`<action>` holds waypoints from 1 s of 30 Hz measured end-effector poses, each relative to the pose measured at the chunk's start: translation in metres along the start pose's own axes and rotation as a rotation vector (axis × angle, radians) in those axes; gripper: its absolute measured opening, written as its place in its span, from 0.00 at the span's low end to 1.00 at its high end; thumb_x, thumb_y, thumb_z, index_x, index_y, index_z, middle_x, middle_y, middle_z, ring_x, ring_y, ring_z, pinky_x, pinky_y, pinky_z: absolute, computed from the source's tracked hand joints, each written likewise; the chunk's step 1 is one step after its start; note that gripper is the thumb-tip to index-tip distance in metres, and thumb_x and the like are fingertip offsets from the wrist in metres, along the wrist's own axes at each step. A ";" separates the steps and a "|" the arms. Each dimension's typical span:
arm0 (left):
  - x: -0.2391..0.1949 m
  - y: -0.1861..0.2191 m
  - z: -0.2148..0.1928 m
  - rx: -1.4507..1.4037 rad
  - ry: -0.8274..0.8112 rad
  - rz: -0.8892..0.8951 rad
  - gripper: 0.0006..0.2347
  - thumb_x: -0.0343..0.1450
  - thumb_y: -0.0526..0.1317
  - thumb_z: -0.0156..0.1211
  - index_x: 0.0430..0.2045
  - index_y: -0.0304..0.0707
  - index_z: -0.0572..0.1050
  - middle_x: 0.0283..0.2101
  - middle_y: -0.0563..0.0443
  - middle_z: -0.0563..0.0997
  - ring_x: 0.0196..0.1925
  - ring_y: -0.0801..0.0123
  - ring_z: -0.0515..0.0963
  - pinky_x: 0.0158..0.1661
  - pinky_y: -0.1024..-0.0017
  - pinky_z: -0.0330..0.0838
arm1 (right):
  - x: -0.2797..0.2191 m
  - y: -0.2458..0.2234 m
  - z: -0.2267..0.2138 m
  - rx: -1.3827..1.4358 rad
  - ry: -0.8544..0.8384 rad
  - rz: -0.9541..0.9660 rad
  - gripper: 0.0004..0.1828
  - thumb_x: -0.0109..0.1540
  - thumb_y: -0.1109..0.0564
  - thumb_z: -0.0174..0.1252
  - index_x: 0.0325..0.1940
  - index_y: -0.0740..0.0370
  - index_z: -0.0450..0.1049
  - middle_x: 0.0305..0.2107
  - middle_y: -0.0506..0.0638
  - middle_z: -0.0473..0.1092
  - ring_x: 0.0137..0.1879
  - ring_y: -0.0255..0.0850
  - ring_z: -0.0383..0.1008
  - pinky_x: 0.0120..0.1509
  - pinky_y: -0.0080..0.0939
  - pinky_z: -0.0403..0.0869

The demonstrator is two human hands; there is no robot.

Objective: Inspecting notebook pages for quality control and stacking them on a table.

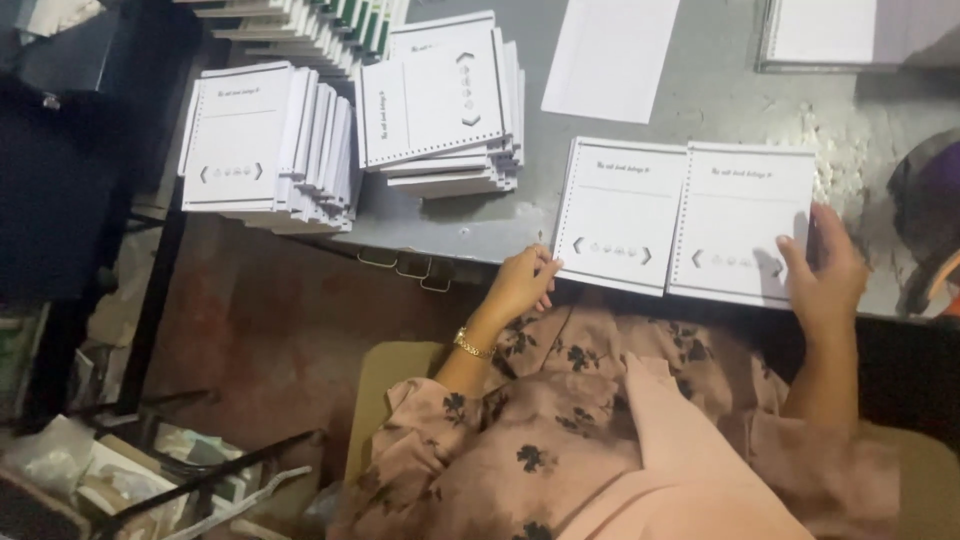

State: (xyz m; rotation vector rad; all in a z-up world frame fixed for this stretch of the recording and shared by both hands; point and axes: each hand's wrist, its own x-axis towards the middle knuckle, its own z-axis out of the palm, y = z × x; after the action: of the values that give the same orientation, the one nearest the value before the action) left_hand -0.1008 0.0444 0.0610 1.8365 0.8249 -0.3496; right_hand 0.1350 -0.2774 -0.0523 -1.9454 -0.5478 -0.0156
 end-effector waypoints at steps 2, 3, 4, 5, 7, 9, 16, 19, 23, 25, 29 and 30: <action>0.002 0.000 0.001 0.097 -0.004 0.014 0.10 0.78 0.45 0.49 0.40 0.38 0.72 0.29 0.51 0.81 0.21 0.70 0.79 0.25 0.76 0.75 | -0.002 -0.026 0.000 -0.097 -0.018 -0.048 0.31 0.67 0.68 0.62 0.73 0.78 0.62 0.68 0.72 0.62 0.74 0.58 0.59 0.77 0.54 0.58; 0.006 -0.006 0.003 0.246 0.056 0.064 0.13 0.78 0.49 0.49 0.38 0.39 0.73 0.25 0.53 0.79 0.23 0.67 0.78 0.28 0.71 0.71 | -0.001 -0.046 -0.001 -0.100 -0.043 0.020 0.33 0.66 0.68 0.61 0.74 0.77 0.60 0.69 0.72 0.59 0.74 0.60 0.59 0.76 0.55 0.59; 0.009 -0.012 0.006 0.394 0.116 0.116 0.16 0.77 0.54 0.50 0.35 0.40 0.75 0.21 0.54 0.77 0.26 0.64 0.77 0.30 0.65 0.68 | 0.001 -0.067 -0.001 -0.103 -0.069 0.088 0.35 0.65 0.68 0.61 0.75 0.76 0.58 0.70 0.73 0.57 0.74 0.61 0.58 0.76 0.55 0.59; 0.012 -0.015 0.009 0.394 0.114 0.113 0.16 0.77 0.54 0.50 0.35 0.40 0.75 0.21 0.54 0.77 0.26 0.64 0.77 0.30 0.65 0.68 | 0.000 -0.063 -0.001 -0.102 -0.072 0.091 0.35 0.65 0.68 0.61 0.75 0.76 0.58 0.70 0.73 0.57 0.74 0.61 0.58 0.76 0.55 0.59; 0.014 -0.023 0.016 0.338 0.307 0.230 0.15 0.73 0.52 0.60 0.32 0.38 0.73 0.40 0.49 0.77 0.41 0.61 0.77 0.43 0.64 0.72 | -0.001 -0.056 0.001 -0.143 -0.046 0.000 0.35 0.65 0.69 0.64 0.74 0.79 0.60 0.66 0.73 0.62 0.72 0.61 0.61 0.75 0.55 0.60; 0.012 -0.018 0.024 0.300 0.297 0.355 0.22 0.69 0.47 0.65 0.50 0.35 0.65 0.55 0.42 0.68 0.56 0.57 0.69 0.58 0.61 0.63 | -0.003 -0.057 0.003 -0.116 -0.044 0.014 0.35 0.65 0.70 0.62 0.75 0.78 0.59 0.67 0.73 0.62 0.73 0.60 0.60 0.76 0.54 0.59; 0.024 -0.039 0.068 0.073 0.331 0.614 0.44 0.65 0.30 0.72 0.73 0.40 0.46 0.78 0.37 0.43 0.80 0.44 0.47 0.74 0.45 0.48 | -0.002 -0.045 0.007 0.097 -0.050 0.051 0.36 0.63 0.79 0.57 0.75 0.81 0.53 0.69 0.74 0.55 0.76 0.56 0.55 0.79 0.50 0.56; 0.029 -0.044 0.068 0.043 0.389 0.649 0.40 0.65 0.29 0.70 0.72 0.36 0.51 0.78 0.39 0.49 0.79 0.46 0.53 0.74 0.50 0.52 | -0.001 -0.052 0.003 0.076 -0.071 0.085 0.38 0.62 0.78 0.58 0.75 0.79 0.53 0.70 0.72 0.55 0.76 0.56 0.55 0.79 0.50 0.55; 0.027 -0.038 0.065 0.041 0.382 0.587 0.37 0.64 0.29 0.71 0.69 0.30 0.56 0.77 0.39 0.52 0.78 0.50 0.53 0.75 0.58 0.48 | 0.000 -0.055 0.005 0.180 -0.068 0.107 0.38 0.62 0.79 0.56 0.75 0.82 0.49 0.70 0.75 0.52 0.77 0.59 0.52 0.79 0.53 0.57; 0.029 -0.038 0.065 0.045 0.415 0.557 0.37 0.62 0.32 0.74 0.67 0.29 0.59 0.75 0.40 0.56 0.77 0.51 0.57 0.74 0.59 0.53 | 0.000 -0.066 0.005 0.195 -0.065 0.196 0.38 0.63 0.79 0.55 0.75 0.82 0.46 0.71 0.74 0.50 0.78 0.58 0.50 0.80 0.51 0.56; 0.028 -0.028 0.060 0.030 0.391 0.470 0.38 0.62 0.31 0.73 0.68 0.29 0.59 0.75 0.41 0.57 0.77 0.53 0.57 0.74 0.60 0.52 | 0.003 -0.059 0.009 0.225 -0.066 0.179 0.39 0.63 0.79 0.54 0.75 0.83 0.43 0.72 0.75 0.48 0.79 0.58 0.48 0.81 0.51 0.55; 0.035 -0.032 0.061 0.053 0.412 0.493 0.39 0.61 0.32 0.75 0.67 0.28 0.60 0.75 0.41 0.58 0.76 0.53 0.57 0.74 0.61 0.52 | 0.004 -0.055 0.010 0.215 -0.051 0.167 0.39 0.63 0.79 0.55 0.74 0.83 0.45 0.71 0.75 0.49 0.78 0.58 0.49 0.80 0.51 0.55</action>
State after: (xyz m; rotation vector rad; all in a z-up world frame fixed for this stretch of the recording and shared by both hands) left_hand -0.0891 0.0095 -0.0065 2.1196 0.6020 0.3332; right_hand 0.1157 -0.2492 -0.0084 -1.7790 -0.4008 0.1918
